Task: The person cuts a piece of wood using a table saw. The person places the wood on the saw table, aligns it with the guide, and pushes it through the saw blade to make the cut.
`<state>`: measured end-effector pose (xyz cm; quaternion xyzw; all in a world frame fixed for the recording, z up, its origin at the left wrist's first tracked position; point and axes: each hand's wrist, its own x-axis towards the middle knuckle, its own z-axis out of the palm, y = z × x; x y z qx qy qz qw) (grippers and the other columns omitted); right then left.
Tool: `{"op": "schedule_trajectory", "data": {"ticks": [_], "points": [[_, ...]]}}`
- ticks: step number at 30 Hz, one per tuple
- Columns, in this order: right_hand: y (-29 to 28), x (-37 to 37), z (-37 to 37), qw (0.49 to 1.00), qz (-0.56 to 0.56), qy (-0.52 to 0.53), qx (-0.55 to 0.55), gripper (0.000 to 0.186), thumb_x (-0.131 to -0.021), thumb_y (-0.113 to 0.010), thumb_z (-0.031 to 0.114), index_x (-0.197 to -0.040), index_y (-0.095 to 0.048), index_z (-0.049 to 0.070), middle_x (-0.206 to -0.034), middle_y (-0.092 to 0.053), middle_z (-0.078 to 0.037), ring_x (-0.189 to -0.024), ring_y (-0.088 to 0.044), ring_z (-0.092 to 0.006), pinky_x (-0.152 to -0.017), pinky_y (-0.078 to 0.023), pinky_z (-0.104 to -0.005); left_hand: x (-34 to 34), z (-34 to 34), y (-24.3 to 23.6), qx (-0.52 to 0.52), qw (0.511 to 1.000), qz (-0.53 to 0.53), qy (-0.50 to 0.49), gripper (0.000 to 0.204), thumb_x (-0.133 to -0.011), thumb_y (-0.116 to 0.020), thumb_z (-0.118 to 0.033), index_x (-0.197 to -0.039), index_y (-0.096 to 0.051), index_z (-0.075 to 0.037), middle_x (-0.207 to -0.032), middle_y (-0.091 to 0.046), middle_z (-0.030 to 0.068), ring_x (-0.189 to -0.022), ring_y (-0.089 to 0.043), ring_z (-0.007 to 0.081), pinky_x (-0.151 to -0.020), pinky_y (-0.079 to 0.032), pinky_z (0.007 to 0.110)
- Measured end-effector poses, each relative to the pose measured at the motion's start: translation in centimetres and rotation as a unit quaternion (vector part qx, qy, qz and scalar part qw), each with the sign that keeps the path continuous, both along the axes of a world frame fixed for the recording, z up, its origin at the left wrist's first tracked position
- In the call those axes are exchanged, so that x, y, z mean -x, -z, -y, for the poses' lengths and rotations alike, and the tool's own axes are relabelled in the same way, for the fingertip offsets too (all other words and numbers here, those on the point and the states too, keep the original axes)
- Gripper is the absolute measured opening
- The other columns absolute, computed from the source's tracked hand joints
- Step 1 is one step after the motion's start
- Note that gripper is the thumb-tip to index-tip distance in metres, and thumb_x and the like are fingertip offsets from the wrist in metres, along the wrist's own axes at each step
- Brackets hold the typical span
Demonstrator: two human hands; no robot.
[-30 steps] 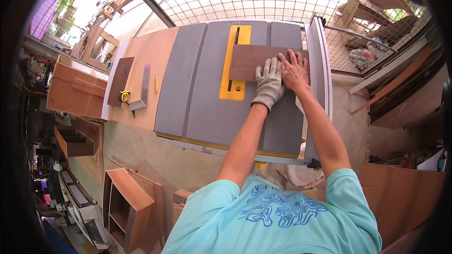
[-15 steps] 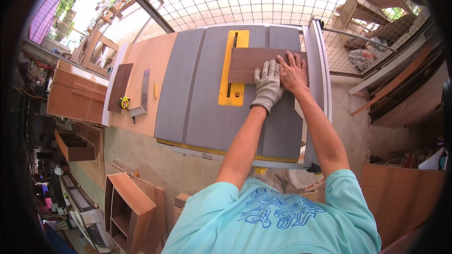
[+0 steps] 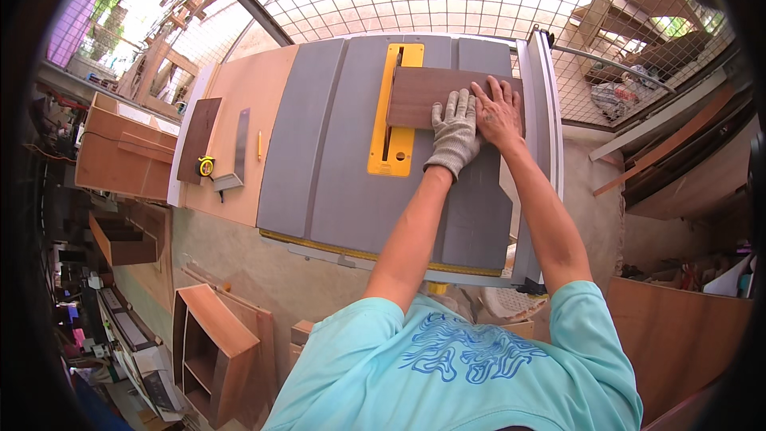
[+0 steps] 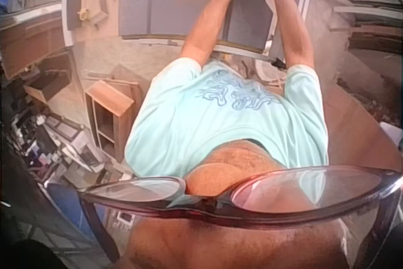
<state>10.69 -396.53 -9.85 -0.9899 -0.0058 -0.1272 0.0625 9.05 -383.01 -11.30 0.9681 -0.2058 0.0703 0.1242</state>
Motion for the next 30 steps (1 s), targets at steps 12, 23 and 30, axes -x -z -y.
{"op": "schedule_trajectory", "data": {"ticks": [12, 23, 30], "points": [[0.2, -2.0, 0.7, 1.0, 0.001, -0.004, 0.004, 0.047, -0.106, -0.046, 0.036, -0.153, -0.054, 0.033, -0.165, -0.041, -0.008, -0.152, -0.032, -0.0326, -0.125, -0.022, -0.051, -1.6, 0.4, 0.4, -0.008, 1.0, 0.017, -0.001, 0.088, -0.09, -0.068, -0.05, -0.163, -0.037, -0.011, -0.171, -0.031, 0.0124, -0.159, -0.027, 0.0305, -0.125, -0.013, 0.061], [0.6, -6.2, 1.8, 1.0, 0.005, -0.009, -0.009, 0.048, -0.106, -0.044, 0.04, -0.153, -0.054, 0.034, -0.165, -0.041, -0.008, -0.153, -0.03, -0.0335, -0.125, -0.02, -0.0537, -5.8, 1.6, 0.6, 0.002, 1.0, 0.023, -0.008, 0.088, -0.089, -0.067, -0.052, -0.162, -0.039, -0.011, -0.171, -0.033, 0.0116, -0.159, -0.028, 0.0297, -0.124, -0.014, 0.062], [0.5, -10.2, 2.6, 1.0, -0.023, -0.01, 0.006, 0.049, -0.108, -0.039, 0.042, -0.156, -0.05, 0.035, -0.168, -0.037, -0.01, -0.155, -0.028, -0.0382, -0.126, -0.019, -0.0558, -9.4, 2.4, -0.1, 0.01, 1.0, 0.011, -0.01, 0.088, -0.089, -0.069, -0.051, -0.162, -0.039, -0.011, -0.17, -0.034, 0.0112, -0.158, -0.029, 0.0298, -0.124, -0.015, 0.062]]}}
